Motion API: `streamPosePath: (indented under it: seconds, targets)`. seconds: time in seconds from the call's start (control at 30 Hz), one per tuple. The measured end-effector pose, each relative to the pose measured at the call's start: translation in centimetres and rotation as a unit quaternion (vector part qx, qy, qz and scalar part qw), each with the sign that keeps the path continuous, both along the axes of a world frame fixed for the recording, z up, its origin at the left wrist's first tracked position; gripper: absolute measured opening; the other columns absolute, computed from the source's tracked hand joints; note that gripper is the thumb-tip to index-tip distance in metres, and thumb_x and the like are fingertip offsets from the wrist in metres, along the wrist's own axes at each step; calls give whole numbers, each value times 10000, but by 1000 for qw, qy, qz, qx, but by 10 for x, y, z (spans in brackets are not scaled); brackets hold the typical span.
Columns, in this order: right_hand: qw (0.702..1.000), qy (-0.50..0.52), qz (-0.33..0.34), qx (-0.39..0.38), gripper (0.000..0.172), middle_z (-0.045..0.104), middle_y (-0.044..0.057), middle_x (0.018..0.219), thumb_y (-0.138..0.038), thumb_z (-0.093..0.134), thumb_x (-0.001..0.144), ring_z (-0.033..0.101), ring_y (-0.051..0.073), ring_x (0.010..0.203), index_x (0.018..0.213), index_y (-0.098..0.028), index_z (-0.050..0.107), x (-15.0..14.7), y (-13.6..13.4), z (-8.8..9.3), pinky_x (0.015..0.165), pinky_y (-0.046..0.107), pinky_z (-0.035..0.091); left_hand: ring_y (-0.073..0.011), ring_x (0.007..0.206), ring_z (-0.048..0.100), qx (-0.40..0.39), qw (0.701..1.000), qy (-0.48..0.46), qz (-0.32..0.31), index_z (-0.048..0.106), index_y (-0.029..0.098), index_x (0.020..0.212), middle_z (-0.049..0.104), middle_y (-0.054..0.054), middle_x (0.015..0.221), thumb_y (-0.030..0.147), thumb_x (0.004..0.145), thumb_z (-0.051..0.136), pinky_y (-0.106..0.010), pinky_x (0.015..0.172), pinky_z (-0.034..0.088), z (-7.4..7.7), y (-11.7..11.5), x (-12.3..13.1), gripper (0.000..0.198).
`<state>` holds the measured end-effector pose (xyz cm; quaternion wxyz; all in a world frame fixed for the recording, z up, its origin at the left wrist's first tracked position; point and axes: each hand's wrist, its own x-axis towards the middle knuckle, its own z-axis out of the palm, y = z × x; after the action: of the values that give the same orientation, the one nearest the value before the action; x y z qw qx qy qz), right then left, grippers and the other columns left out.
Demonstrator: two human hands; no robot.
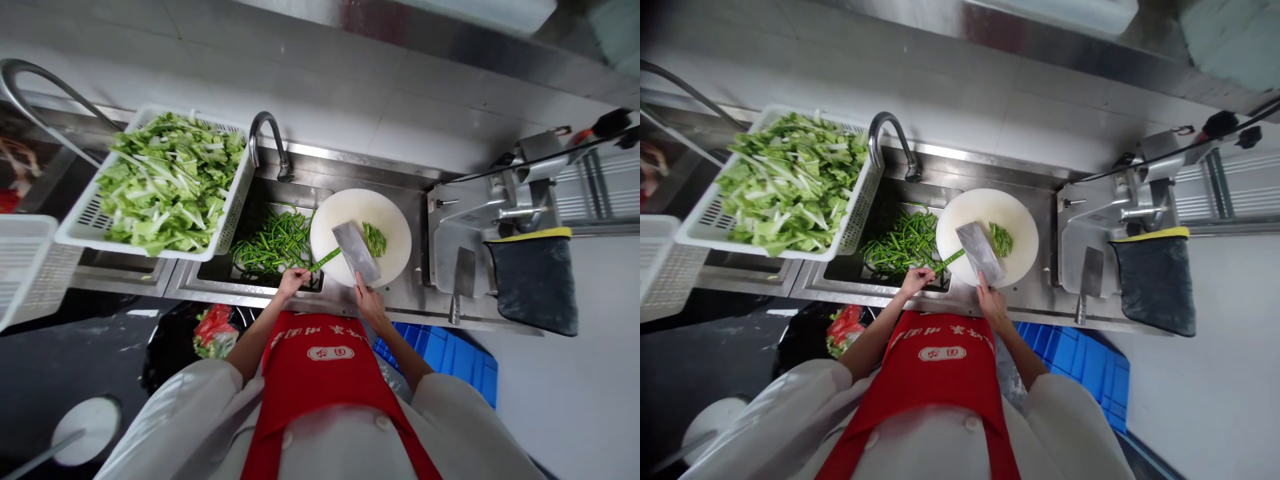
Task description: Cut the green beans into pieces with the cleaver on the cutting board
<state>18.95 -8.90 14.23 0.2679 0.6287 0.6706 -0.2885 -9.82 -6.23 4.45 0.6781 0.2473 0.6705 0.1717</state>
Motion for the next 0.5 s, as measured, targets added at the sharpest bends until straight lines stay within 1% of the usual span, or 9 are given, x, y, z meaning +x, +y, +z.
streamPosePath:
  seconds: [0.1, 0.17, 0.23, 0.27, 0.33, 0.37, 0.43, 0.5]
  targets:
    - [999, 4, -21, -31, 560, 746, 131, 955, -388, 319, 1085, 695, 212, 796, 1614, -224, 236, 3, 10, 4, 769, 301, 498, -114, 545, 566, 14, 1000, 7, -14, 744, 142, 813, 718, -51, 711, 489, 695, 776, -237, 555, 461, -1, 6, -7, 368]
    - [996, 57, -59, -38, 570, 750, 107, 917, -393, 393, 1060, 690, 210, 787, 1598, -228, 300, 10, 21, 9, 759, 289, 502, -135, 560, 585, 23, 999, 16, -29, 756, 149, 832, 718, -47, 703, 475, 694, 776, -251, 569, 477, -2, 14, -15, 355]
    - [979, 140, -144, -34, 613, 740, 59, 840, -435, 459, 1022, 672, 194, 721, 1586, -230, 336, 21, 32, 15, 716, 269, 511, -152, 585, 601, 54, 996, 37, -62, 771, 159, 954, 717, -36, 708, 454, 733, 746, -259, 593, 488, -5, 28, -23, 370]
    - [962, 186, -197, -42, 657, 717, 26, 765, -458, 486, 998, 650, 183, 655, 1589, -218, 329, 27, 37, 18, 671, 261, 515, -158, 595, 603, 78, 991, 56, -90, 767, 165, 1030, 718, -33, 718, 439, 764, 718, -264, 610, 492, -6, 38, -28, 384]
    - [915, 260, -299, -75, 759, 622, -38, 599, -473, 525, 951, 573, 160, 514, 1599, -157, 289, 39, 43, 21, 569, 251, 506, -175, 646, 612, 136, 971, 116, -161, 749, 175, 1127, 728, -43, 768, 398, 831, 649, -282, 674, 505, -9, 62, -35, 384]
    - [894, 282, -337, -90, 794, 566, -63, 541, -461, 537, 932, 530, 150, 464, 1599, -122, 273, 43, 44, 22, 529, 245, 494, -189, 699, 624, 161, 956, 153, -194, 749, 179, 1134, 736, -57, 814, 373, 858, 615, -300, 730, 511, -10, 75, -36, 363]
    - [863, 308, -384, -115, 812, 488, -93, 488, -411, 548, 902, 471, 132, 416, 1591, -81, 272, 51, 44, 21, 483, 232, 472, -237, 852, 638, 195, 920, 236, -246, 762, 187, 1101, 740, -96, 936, 317, 888, 564, -365, 859, 499, -10, 97, -32, 318]
    - [842, 332, -406, -129, 809, 480, -101, 497, -355, 561, 875, 456, 119, 410, 1587, -91, 281, 57, 44, 18, 469, 220, 463, -306, 1054, 595, 235, 879, 300, -286, 751, 206, 1135, 704, -133, 1109, 259, 883, 546, -464, 967, 448, -9, 109, -18, 329]
